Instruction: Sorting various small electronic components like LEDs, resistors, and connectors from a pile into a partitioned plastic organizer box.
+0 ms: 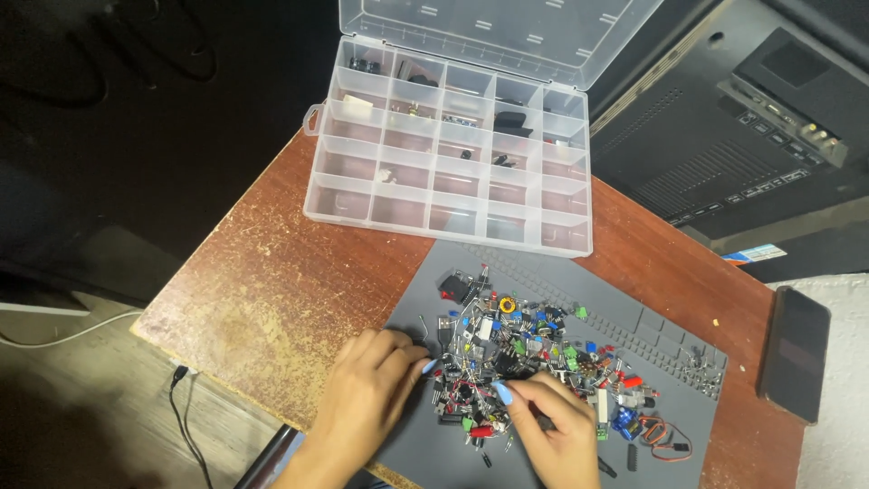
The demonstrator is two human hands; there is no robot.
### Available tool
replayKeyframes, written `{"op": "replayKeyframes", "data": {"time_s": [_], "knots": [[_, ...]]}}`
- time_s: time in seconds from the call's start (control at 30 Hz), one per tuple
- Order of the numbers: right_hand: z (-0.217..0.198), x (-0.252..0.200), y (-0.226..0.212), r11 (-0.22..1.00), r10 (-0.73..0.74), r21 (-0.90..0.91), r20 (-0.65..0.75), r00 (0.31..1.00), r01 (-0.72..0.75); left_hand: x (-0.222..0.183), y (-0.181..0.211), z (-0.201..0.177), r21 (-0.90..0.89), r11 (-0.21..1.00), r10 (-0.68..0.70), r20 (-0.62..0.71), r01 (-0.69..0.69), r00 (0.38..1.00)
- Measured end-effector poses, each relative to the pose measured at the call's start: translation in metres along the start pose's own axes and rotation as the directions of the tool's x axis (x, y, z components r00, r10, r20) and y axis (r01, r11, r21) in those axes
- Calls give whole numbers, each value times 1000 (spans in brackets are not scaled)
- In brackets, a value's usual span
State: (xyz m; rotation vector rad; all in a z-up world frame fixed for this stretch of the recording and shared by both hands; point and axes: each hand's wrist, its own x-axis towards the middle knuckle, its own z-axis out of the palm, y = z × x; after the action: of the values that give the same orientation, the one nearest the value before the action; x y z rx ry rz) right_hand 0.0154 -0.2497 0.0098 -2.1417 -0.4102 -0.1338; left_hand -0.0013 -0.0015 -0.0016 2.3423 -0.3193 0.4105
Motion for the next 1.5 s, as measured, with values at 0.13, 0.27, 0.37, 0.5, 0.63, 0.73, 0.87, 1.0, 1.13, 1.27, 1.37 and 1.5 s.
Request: {"op": "replayKeyframes", "data": {"time_s": [0.13, 0.27, 0.37, 0.5, 0.63, 0.73, 0.87, 1.0, 1.13, 1.27, 1.37, 1.5], "knots": [[-2, 1, -10, 996, 78, 51, 23, 997, -79, 9, 16, -6, -403, 901, -192, -38, 161, 981], [-2, 5, -28, 953, 206, 208, 99, 974, -222, 9, 28, -2, -604, 759, -292, 17, 243, 956], [0, 9, -39, 885, 249, 375, 120, 961, -276, 9, 35, 0, -668, 700, -278, 71, 252, 958], [3, 7, -33, 822, 273, 479, 142, 951, -307, 8, 38, 2, -647, 742, -202, 37, 178, 979], [2, 8, -29, 787, 295, 509, 186, 937, -349, 5, 35, 4, -602, 789, -143, 19, 126, 989], [-1, 4, -13, 776, 300, 495, 257, 919, -391, 0, 27, 5, -547, 827, -165, -11, 132, 986], [-11, 14, -3, 746, 361, 502, 246, 899, -437, -1, 15, 3, -429, 895, -168, -65, 124, 984], [-32, 48, -6, 779, 393, 465, 160, 906, -420, -8, 4, 10, -269, 960, -115, -141, 74, 983], [-49, 108, -39, 727, 609, 387, 21, 793, -568, -9, 6, 10, -155, 986, -80, -148, 57, 986], [-54, 163, -11, 866, 430, 301, -39, 902, -400, -11, 1, 21, -149, 988, -70, -222, 37, 972], [-45, 206, 20, 959, 144, 260, -93, 985, -116, -12, -8, 35, -101, 995, -54, -272, 27, 961], [-27, 258, 53, 993, -16, -118, -118, 993, 2, -10, -10, 51, 7, 997, -63, -434, 73, 899]]}}
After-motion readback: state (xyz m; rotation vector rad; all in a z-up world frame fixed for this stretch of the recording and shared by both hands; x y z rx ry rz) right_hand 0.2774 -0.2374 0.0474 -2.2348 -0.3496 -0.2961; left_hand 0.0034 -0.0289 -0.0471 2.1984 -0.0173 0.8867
